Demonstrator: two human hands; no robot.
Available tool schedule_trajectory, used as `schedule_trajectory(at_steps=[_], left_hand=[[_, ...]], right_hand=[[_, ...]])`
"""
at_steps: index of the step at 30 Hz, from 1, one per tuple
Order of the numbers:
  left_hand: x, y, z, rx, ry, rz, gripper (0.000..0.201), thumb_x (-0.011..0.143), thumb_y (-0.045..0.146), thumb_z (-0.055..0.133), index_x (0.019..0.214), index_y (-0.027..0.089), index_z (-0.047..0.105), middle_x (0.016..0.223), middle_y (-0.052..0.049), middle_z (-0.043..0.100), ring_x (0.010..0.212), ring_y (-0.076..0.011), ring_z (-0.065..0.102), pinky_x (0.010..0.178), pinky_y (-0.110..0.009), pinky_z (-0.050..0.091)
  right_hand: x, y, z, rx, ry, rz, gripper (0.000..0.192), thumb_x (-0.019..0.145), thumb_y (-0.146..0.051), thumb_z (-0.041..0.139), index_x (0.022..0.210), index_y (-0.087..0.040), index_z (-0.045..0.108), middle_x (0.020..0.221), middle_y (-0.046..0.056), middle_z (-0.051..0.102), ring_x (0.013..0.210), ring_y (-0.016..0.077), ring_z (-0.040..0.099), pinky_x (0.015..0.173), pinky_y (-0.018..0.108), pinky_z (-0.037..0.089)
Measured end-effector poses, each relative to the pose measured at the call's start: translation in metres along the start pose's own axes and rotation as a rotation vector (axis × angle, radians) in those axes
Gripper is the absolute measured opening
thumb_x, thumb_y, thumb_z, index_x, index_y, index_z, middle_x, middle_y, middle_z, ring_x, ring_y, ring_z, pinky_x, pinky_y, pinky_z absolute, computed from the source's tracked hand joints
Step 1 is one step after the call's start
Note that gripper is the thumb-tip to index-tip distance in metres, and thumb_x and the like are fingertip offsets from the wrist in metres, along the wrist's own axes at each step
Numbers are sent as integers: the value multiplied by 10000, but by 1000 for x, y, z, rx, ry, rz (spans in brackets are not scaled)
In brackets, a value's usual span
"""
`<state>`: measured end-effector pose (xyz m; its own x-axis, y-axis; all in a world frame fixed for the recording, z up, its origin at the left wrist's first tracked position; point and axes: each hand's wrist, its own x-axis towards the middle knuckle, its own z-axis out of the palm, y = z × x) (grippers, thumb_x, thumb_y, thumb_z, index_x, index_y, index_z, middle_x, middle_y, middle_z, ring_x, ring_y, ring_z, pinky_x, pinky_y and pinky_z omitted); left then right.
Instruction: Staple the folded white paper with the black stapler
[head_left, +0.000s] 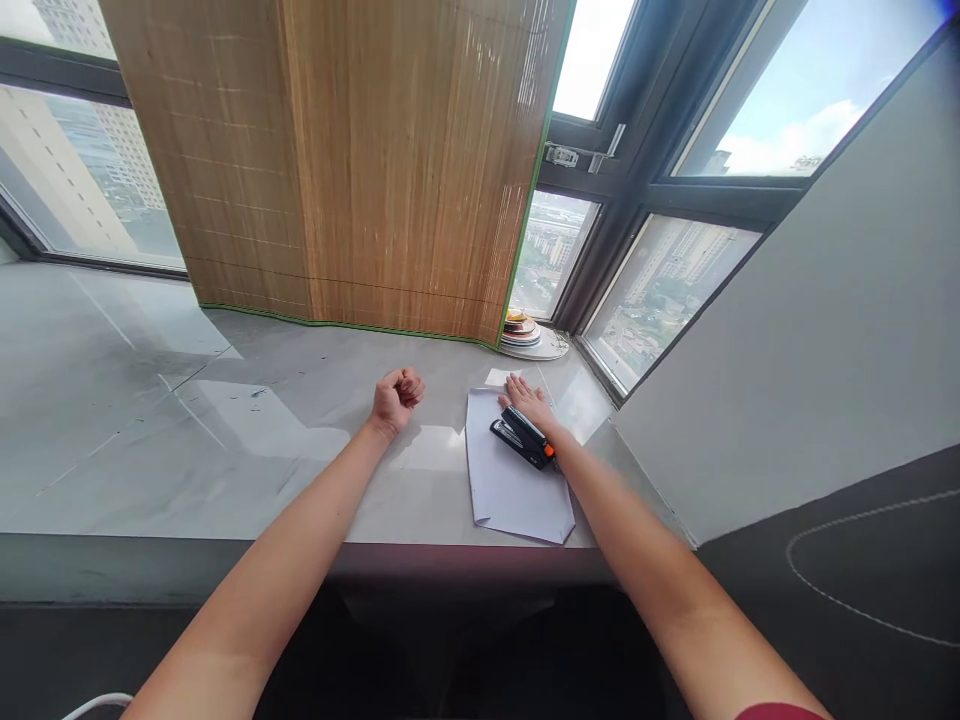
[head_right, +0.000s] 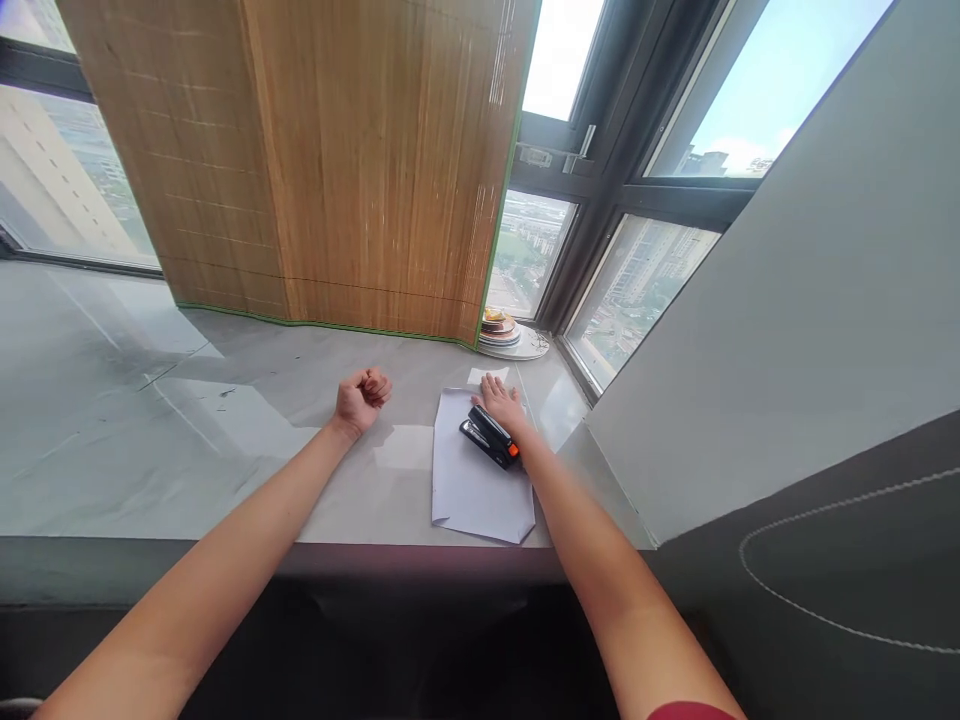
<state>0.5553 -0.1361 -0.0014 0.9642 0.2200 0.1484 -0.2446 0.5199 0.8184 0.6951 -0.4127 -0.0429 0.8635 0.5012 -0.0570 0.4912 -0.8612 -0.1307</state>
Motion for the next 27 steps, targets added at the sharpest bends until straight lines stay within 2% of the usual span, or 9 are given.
schedule_trajectory(at_steps=[3, 5, 7, 9, 12, 16, 22, 25, 27], left_hand=[[-13, 21, -3, 114, 102, 72, 260, 680, 212, 503, 569, 213, 268, 575, 52, 159, 476, -102, 204, 448, -227, 225], [-26, 40, -17, 296, 192, 127, 230, 711, 229, 499, 582, 214, 310, 584, 42, 210, 489, -108, 228, 466, -234, 236], [-43, 58, -45, 629, 301, 168, 204, 753, 232, 490, 588, 212, 372, 587, 18, 286, 509, -125, 279, 493, -250, 245], [-61, 71, -82, 1159, 445, 186, 231, 803, 235, 507, 589, 212, 421, 602, -17, 356, 590, -170, 406, 549, -270, 310], [-84, 81, -133, 1853, 513, 60, 206, 877, 239, 500, 692, 201, 583, 814, -119, 576, 879, -297, 578, 720, -352, 432], [-94, 81, -157, 2117, 538, -103, 345, 984, 222, 361, 1011, 153, 698, 1075, -214, 635, 1059, -377, 603, 853, -450, 466], [-86, 78, -152, 2126, 476, -122, 361, 1001, 197, 342, 1064, 149, 695, 1100, -216, 638, 1073, -370, 613, 873, -457, 466], [-87, 80, -153, 2113, 475, -126, 363, 1008, 199, 341, 1067, 148, 696, 1107, -218, 645, 1082, -367, 616, 888, -456, 462], [-88, 80, -153, 2105, 482, -121, 367, 1006, 194, 341, 1077, 145, 697, 1117, -222, 649, 1091, -368, 616, 896, -456, 460]], right_hand=[[16, -54, 4, 44, 24, -39, 649, 1106, -525, 226, 1680, -221, 222, 1759, 95, 144, 1636, 284, 121, 1271, 668, 107], [27, -94, 7, 76, 38, -56, 645, 1103, -518, 241, 1675, -218, 245, 1758, 94, 154, 1631, 306, 134, 1261, 694, 100], [36, -135, 10, 108, 51, -102, 649, 1098, -512, 255, 1672, -211, 254, 1756, 94, 163, 1625, 325, 145, 1251, 715, 99], [45, -171, 12, 143, 74, -180, 658, 1091, -514, 258, 1666, -196, 269, 1752, 103, 182, 1620, 341, 156, 1245, 725, 91], [54, -214, 15, 188, 65, -255, 658, 1085, -499, 246, 1660, -181, 275, 1749, 113, 195, 1621, 333, 152, 1241, 735, 73], [60, -257, 19, 224, 50, -299, 662, 1076, -482, 260, 1650, -153, 287, 1751, 118, 187, 1621, 337, 142, 1231, 753, 42], [49, -288, 4, 286, 90, -376, 686, 1070, -496, 325, 1670, -180, 220, 1761, 110, 155, 1634, 306, 57, 1260, 666, 109], [35, -272, -13, 247, 203, -288, 595, 1097, -465, 260, 1597, -177, 405, 1639, 122, 453, 1512, 267, 384, 1185, 452, 363], [21, -241, -23, 169, 205, -201, 582, 1108, -389, 205, 1359, -141, 669, 1322, 119, 720, 1199, 214, 642, 957, 287, 490]])
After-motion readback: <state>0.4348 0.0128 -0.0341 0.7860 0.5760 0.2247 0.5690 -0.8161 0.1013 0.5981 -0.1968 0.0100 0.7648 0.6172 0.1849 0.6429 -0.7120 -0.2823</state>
